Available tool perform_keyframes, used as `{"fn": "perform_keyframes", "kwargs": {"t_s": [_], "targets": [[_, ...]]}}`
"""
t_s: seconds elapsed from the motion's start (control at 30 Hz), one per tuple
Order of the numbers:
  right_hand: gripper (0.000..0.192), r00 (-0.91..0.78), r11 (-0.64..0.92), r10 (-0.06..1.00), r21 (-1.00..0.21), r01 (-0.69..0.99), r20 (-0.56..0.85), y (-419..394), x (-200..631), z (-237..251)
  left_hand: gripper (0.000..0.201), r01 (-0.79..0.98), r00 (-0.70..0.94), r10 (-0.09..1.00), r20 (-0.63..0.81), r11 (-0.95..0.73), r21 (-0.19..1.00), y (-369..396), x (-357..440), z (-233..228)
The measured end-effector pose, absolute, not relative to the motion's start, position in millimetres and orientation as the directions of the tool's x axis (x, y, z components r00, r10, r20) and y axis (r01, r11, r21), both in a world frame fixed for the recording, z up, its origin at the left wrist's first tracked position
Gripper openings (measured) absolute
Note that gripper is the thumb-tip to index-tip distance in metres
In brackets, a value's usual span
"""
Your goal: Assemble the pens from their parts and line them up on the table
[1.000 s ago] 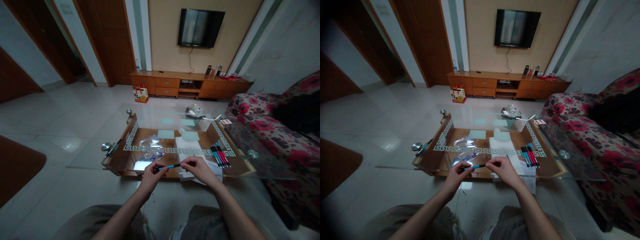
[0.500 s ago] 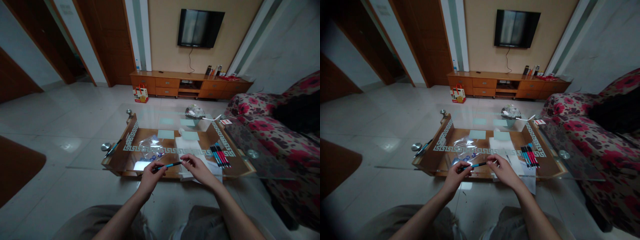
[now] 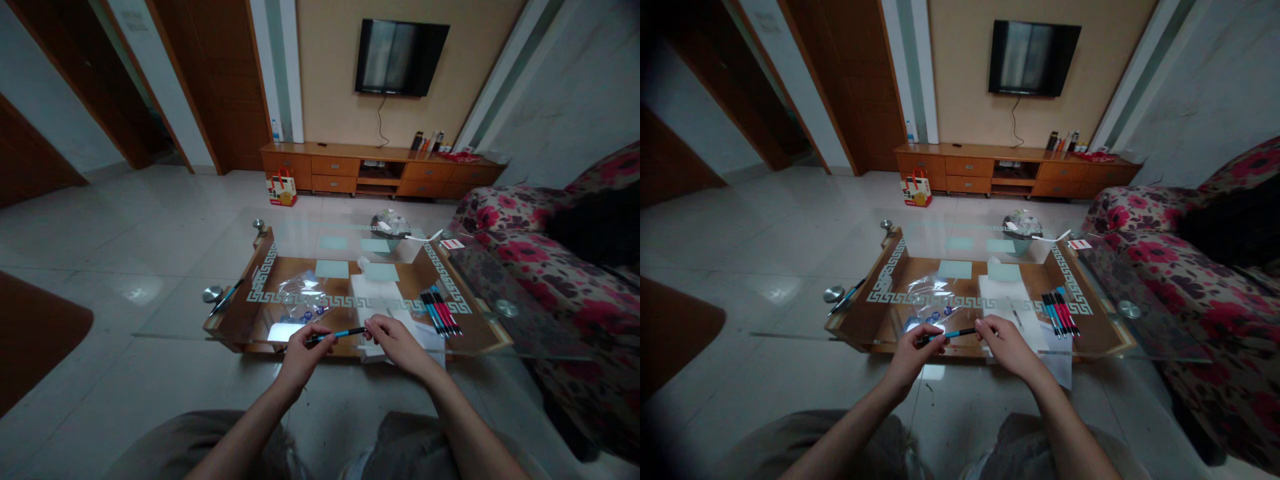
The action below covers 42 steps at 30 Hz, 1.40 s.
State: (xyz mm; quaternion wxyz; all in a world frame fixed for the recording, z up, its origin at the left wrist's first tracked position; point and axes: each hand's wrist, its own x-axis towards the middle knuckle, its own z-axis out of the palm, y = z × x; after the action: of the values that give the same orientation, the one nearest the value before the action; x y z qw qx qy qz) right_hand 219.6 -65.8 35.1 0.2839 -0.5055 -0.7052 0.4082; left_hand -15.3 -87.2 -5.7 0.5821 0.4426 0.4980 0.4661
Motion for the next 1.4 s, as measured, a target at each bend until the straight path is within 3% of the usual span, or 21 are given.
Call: {"fn": "perform_keyframes", "kwargs": {"t_s": [0.17,0.47,0.8,0.97,1.1,1.23,1.4], "targets": [[0.033,-0.309,0.143,0.951,-0.874,0.464,-0.008,-67,219,37,0.031,-0.102,0.079,0.983,-0.169,0.176,0.979,-87,-16,-5],[0.042,-0.323,0.189,0.947,-0.823,0.537,0.006,-68,218,39,0.034,-0.066,0.092,0.981,-0.173,0.179,0.982,-86,-16,-9],[0.048,-0.339,0.168,0.940,-0.819,0.549,-0.034,-69,217,37,0.028,0.021,0.059,0.995,-0.081,0.079,0.997,-87,-18,-16],[0.049,-0.283,0.071,0.958,-0.913,0.402,-0.051,-66,216,38,0.029,-0.040,0.078,0.991,-0.109,0.112,0.993,-88,-16,-12],[0.037,-0.328,0.020,0.942,-0.961,0.274,-0.074,-66,210,38,0.031,-0.107,0.096,0.990,-0.108,0.118,0.987,-88,-14,-10],[0.037,-0.323,-0.056,0.940,-0.983,0.173,-0.110,-67,205,32,0.030,-0.063,0.187,0.979,-0.082,0.095,0.993,-90,-13,-7],[0.040,-0.148,-0.200,0.970,-0.979,-0.049,-0.191,-64,207,26,0.036,0.051,0.363,0.929,-0.075,0.060,0.997,-99,-10,-4]]}}
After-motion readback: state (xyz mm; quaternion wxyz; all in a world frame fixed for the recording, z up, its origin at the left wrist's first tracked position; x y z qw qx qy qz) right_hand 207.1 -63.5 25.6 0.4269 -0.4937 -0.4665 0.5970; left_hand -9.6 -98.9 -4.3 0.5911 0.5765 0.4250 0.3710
